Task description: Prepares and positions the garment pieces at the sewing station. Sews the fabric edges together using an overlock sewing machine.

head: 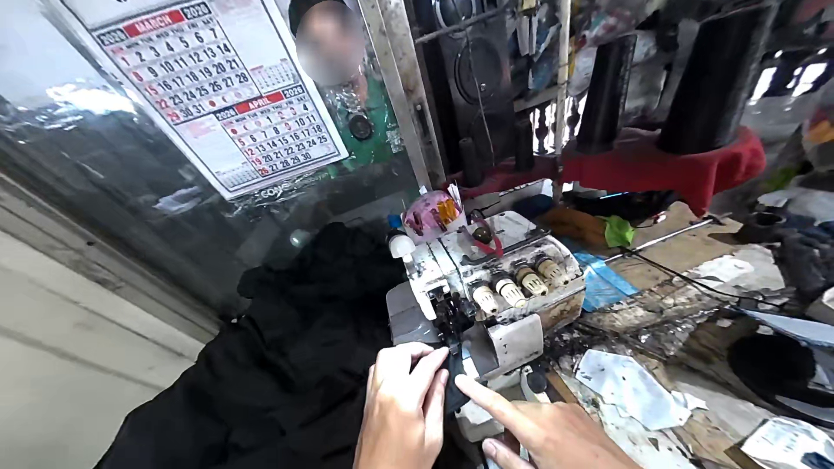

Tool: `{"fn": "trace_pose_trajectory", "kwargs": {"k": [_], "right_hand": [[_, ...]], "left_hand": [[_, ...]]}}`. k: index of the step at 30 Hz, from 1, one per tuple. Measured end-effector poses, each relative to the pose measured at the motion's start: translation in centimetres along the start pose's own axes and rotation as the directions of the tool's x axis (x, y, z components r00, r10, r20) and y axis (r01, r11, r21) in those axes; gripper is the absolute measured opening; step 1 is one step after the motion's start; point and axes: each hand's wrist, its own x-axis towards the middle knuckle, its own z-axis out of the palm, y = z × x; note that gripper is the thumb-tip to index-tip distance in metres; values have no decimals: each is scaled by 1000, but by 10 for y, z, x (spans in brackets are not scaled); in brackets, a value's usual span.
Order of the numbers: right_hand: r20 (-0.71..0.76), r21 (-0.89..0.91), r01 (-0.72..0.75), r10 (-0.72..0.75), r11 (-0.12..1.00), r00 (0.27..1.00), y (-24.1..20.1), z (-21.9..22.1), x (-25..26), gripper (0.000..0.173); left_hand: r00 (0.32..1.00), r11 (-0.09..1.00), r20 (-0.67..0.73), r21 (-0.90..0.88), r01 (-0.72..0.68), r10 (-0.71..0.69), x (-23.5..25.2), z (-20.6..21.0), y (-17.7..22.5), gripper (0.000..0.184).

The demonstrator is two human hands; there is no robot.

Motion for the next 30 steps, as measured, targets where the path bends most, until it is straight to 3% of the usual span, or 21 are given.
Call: {"fn": "trace_pose_trajectory", "kwargs": {"k": [3,6,9,12,14,17,19,22,24,26,28,30], "right_hand": [[133,62,-50,42,997,990,-17,-2,19,69],[315,45,-155,134,987,940,-38,-3,53,81],[340,123,-133,85,983,937,-35,-5,60,71],[194,378,4,-84,926,977,-13,8,43,55],[67,614,67,-137,786,988,-2,10,29,44],[-63,823,-3,96,568,993,22,-2,22,31],[-240,801,5,313,598,919,42,-3,28,21],[-372,638,41,261,769,891,37,1,24,20],[-326,601,17,225,799,918,20,-11,8,18],[-268,579,-22,216,815,939,14,-18,-4,20],[-227,565,34,116,825,967,23,-17,-9,24],[-191,522,79,26,849,981,20,-23,-6,29]], "left_hand": [[998,998,16,-35,54,-54,12,4,-23,26],[983,989,119,-35,143,-138,23,-3,-45,29],[964,980,184,-18,199,-192,8,-18,-47,34],[988,994,127,81,76,-86,-12,-31,-34,31],[995,993,103,119,-28,16,-20,-35,-10,26],[990,992,95,67,-110,104,-20,-11,42,20],[974,986,151,-27,-167,169,-17,1,63,27],[922,968,314,-180,-175,225,-23,-26,50,26],[941,969,306,-237,-75,148,-35,-58,17,24],[972,979,234,-191,73,-27,-53,-97,-34,23],[970,960,79,-148,240,-230,-71,-141,-84,22],[913,914,-116,-165,372,-392,-83,-177,-115,23]]}}
